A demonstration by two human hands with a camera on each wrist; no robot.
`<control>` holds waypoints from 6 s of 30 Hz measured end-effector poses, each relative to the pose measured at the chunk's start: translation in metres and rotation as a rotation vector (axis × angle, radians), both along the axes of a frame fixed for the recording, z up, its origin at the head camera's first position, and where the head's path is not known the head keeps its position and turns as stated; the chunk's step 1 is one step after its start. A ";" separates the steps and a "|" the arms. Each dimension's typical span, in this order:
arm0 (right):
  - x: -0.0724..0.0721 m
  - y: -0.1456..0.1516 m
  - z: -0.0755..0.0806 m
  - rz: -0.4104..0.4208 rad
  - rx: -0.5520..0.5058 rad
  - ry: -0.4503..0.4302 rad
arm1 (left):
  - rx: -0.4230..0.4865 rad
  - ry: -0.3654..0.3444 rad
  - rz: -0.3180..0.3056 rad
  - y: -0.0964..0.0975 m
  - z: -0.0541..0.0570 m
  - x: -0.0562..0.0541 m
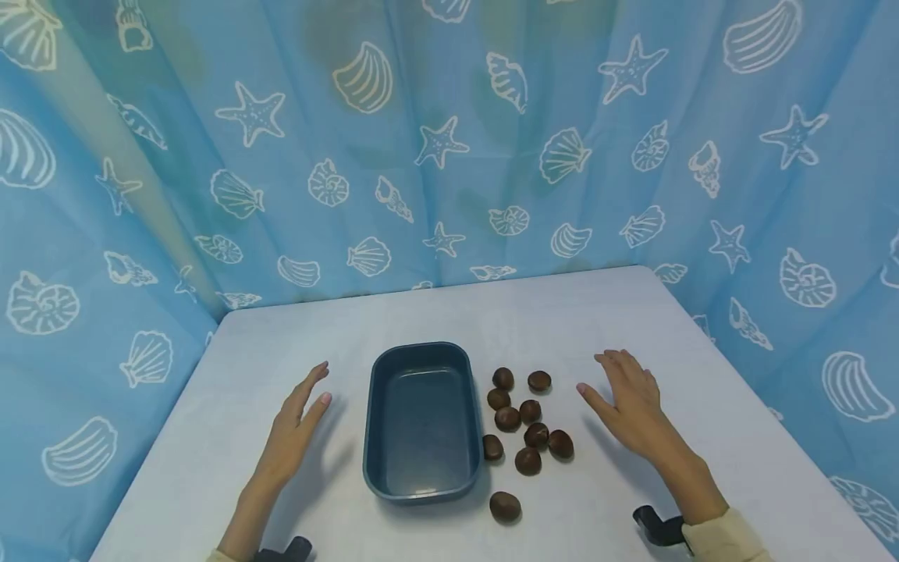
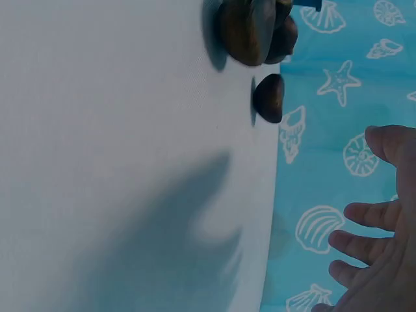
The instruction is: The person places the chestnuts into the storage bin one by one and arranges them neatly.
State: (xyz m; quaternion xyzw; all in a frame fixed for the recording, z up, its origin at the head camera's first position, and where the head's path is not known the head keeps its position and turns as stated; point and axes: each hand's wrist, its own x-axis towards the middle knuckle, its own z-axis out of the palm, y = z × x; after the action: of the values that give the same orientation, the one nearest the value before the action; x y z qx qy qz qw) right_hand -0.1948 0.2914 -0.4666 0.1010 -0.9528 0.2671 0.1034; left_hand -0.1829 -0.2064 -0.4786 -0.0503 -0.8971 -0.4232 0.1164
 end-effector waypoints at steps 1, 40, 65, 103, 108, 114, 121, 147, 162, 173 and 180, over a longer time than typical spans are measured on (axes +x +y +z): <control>0.001 -0.001 0.001 -0.002 -0.010 0.006 | 0.035 0.003 -0.003 0.001 0.000 0.000; 0.035 -0.017 -0.008 -0.077 -0.158 -0.042 | 0.505 -0.048 -0.158 0.036 -0.025 -0.006; 0.055 -0.036 -0.022 -0.037 -0.171 0.047 | 0.394 -0.086 -0.173 0.042 -0.034 -0.001; 0.080 -0.074 -0.035 0.191 -0.302 0.147 | 0.329 -0.114 -0.152 0.042 -0.036 -0.002; 0.085 -0.078 -0.037 0.269 -0.334 0.122 | 0.327 -0.106 -0.153 0.042 -0.036 -0.002; 0.088 -0.085 -0.041 0.359 -0.328 0.141 | 0.306 -0.102 -0.145 0.042 -0.035 -0.002; 0.093 -0.092 -0.042 0.386 -0.296 0.144 | 0.305 -0.095 -0.156 0.042 -0.034 -0.002; 0.107 -0.089 -0.057 0.303 -0.121 0.191 | 0.289 -0.127 -0.185 0.045 -0.038 -0.003; 0.095 -0.076 -0.038 0.399 -0.179 0.173 | 0.303 -0.124 -0.212 0.045 -0.037 -0.005; 0.087 -0.076 -0.015 0.387 -0.183 0.146 | 0.310 -0.126 -0.210 0.045 -0.037 -0.006; 0.080 -0.076 -0.005 0.374 -0.174 0.138 | 0.309 -0.149 -0.204 0.048 -0.028 -0.002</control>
State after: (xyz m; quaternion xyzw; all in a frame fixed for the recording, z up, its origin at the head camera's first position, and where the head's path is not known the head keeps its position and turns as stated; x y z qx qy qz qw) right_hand -0.1150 0.2153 -0.4717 0.2849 -0.8814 0.3552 0.1253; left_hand -0.1853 -0.1581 -0.5066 -0.0910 -0.8178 -0.5681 0.0125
